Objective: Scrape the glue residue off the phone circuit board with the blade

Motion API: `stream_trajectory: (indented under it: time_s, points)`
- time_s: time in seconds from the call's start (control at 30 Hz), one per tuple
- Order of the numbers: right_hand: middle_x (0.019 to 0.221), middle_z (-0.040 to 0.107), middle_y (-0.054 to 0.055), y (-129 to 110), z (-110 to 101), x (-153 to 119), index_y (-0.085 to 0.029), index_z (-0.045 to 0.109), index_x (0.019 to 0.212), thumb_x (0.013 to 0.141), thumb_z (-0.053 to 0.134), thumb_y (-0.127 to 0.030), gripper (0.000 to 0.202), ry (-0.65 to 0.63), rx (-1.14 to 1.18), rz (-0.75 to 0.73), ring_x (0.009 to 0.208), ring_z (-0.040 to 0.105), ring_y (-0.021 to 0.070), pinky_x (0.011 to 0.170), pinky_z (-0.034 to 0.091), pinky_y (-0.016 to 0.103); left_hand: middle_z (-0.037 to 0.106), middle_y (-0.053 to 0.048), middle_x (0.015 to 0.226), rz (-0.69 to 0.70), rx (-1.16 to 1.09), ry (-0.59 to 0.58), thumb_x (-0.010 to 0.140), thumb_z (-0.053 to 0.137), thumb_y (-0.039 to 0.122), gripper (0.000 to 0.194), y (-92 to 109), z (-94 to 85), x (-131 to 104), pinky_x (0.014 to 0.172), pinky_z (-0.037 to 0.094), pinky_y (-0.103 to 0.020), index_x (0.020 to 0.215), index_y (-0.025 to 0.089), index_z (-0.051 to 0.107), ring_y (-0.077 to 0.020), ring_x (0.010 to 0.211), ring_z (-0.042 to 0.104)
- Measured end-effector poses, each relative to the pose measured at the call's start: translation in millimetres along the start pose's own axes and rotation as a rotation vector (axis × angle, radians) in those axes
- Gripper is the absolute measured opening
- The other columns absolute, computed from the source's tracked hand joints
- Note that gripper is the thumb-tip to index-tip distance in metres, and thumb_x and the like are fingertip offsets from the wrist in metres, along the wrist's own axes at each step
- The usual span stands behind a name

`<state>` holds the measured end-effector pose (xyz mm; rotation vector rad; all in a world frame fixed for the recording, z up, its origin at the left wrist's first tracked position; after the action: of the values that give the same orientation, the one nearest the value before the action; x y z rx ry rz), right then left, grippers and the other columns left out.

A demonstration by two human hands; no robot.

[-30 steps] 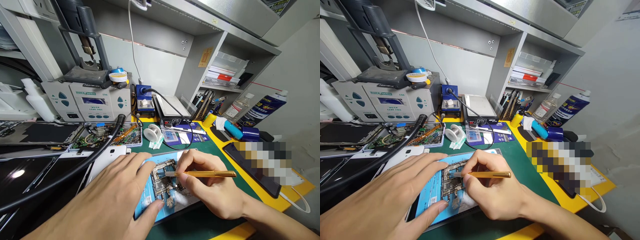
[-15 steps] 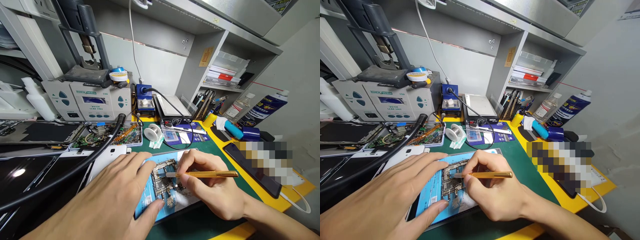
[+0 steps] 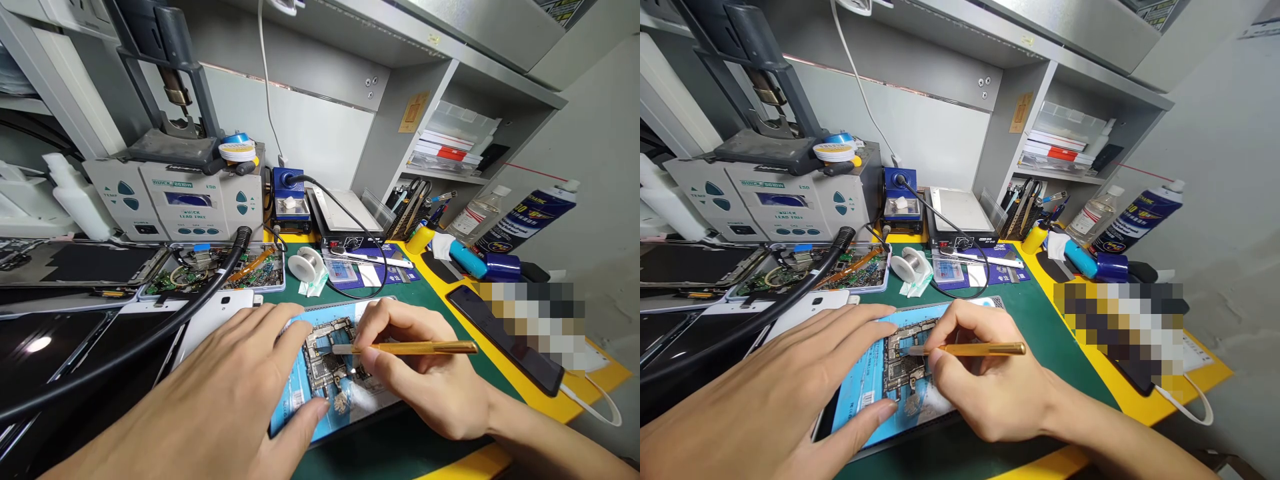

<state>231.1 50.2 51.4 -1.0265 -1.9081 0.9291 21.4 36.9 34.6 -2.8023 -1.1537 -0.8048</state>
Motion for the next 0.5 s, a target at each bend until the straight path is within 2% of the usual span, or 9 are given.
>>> stream_trajectory:
  time_s: [0.27,0.5]
  points:
    - [0.070,0.071,0.000,-0.6,0.4,0.2,-0.022,0.069,0.082,0.092,0.072,-0.014,0.013,0.003,-0.011,-0.012,0.059,0.060,0.0147,0.055,0.050,0.024,0.087,-0.014,0.116,-0.008,-0.008,-0.004,0.092,0.068,0.034,0.025,-2.9,-2.3,-0.5,0.076,0.077,-0.059,0.115,0.024,0.073,-0.0401,0.099,0.087]
    - [0.070,0.071,0.000,0.9,0.6,0.6,-0.022,0.069,0.082,0.092,0.072,-0.014,0.013,0.001,0.002,0.006,0.059,0.060,0.0149,0.056,0.050,0.024,0.087,-0.011,0.119,-0.023,-0.008,-0.001,0.092,0.070,0.035,0.028,-2.1,-0.2,-0.3,0.077,0.076,-0.053,0.119,0.026,0.074,-0.0384,0.102,0.088]
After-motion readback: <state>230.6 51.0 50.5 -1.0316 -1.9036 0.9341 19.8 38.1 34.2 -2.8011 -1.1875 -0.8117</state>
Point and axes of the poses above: each hand's wrist, its own x-axis towards the middle knuckle, its own z-axis out of the palm, y = z × x, the point moved 5 cm from there along x, towards the middle knuckle
